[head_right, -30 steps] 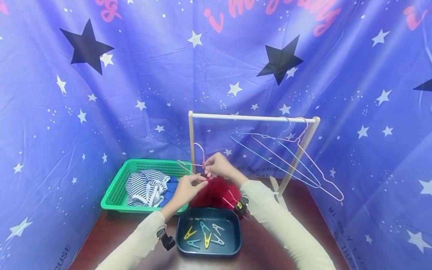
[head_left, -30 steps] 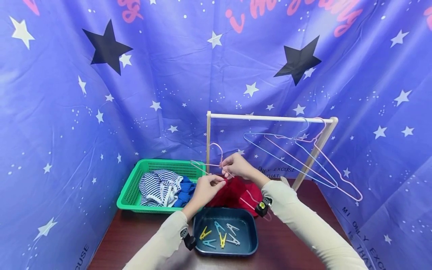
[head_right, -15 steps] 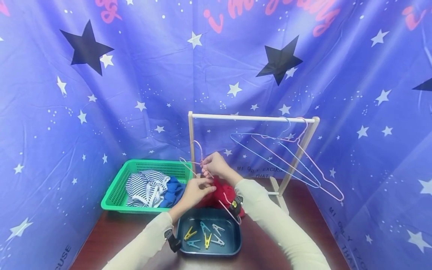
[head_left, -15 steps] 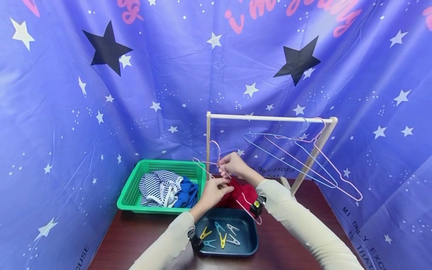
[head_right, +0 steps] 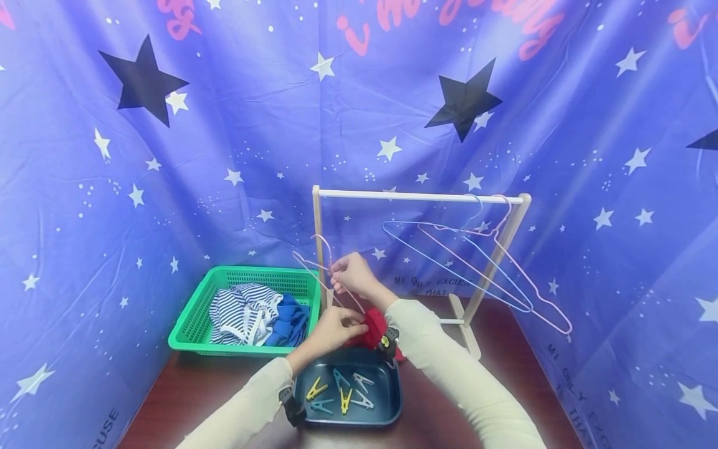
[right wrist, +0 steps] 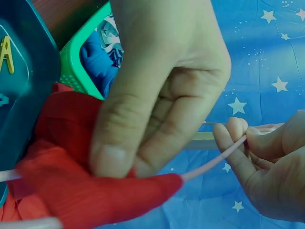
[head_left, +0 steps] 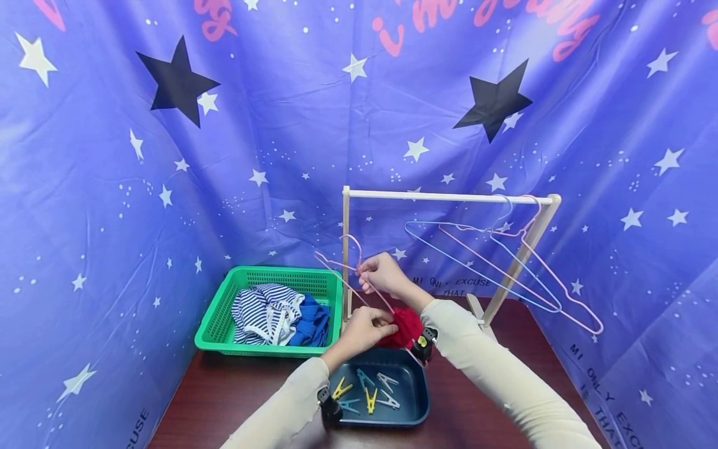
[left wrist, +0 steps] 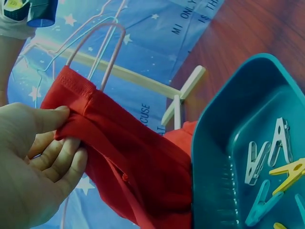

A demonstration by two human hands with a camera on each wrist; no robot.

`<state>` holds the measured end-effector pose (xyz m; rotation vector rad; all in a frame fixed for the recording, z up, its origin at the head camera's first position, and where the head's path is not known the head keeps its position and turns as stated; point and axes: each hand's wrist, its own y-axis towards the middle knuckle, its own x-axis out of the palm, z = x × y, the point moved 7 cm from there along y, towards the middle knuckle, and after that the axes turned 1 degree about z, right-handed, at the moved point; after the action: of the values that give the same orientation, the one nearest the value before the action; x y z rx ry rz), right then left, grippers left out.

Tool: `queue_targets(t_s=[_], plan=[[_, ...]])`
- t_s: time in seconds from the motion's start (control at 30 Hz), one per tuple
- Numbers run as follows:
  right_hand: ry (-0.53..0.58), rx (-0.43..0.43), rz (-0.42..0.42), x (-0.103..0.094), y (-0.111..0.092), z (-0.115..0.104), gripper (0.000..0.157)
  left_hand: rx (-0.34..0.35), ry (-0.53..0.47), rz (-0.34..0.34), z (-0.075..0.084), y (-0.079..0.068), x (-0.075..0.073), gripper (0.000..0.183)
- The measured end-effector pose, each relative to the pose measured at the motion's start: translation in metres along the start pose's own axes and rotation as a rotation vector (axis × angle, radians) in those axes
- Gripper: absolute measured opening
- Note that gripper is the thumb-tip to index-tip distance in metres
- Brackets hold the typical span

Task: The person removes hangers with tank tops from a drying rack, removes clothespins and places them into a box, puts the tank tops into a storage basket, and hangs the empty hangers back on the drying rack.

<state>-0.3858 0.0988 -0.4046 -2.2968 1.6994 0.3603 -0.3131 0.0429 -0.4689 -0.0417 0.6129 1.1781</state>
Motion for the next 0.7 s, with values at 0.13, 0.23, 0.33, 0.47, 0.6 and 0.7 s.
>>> queue_targets(t_s=[0.13,0.23,0.33,0.47,0.6,0.7], plan=[[-0.013,-0.093,0.032,0.000,-0.003,-0.009,0.018,-0.004,0.011,-0.032,-0.003,-0.002,0.007,0.013],[-0.040,-0.188,0.045,0.000,-0.005,-0.018,0.018,0.006,0.022,-0.045,-0.005,-0.003,0.010,0.013],[-0.041,-0.265,0.054,0.001,-0.007,-0.027,0.018,0.014,0.039,-0.051,-0.006,-0.005,0.012,0.014],[0.006,-0.318,0.071,0.001,-0.010,-0.036,0.018,0.025,0.061,-0.049,-0.005,-0.006,0.012,0.013],[0.051,-0.384,0.096,0.001,-0.013,-0.044,0.019,0.016,0.061,-0.055,-0.007,-0.006,0.014,0.011],[0.052,-0.457,0.115,-0.001,-0.018,-0.050,0.017,0.005,0.062,-0.059,-0.012,-0.006,0.015,0.012]])
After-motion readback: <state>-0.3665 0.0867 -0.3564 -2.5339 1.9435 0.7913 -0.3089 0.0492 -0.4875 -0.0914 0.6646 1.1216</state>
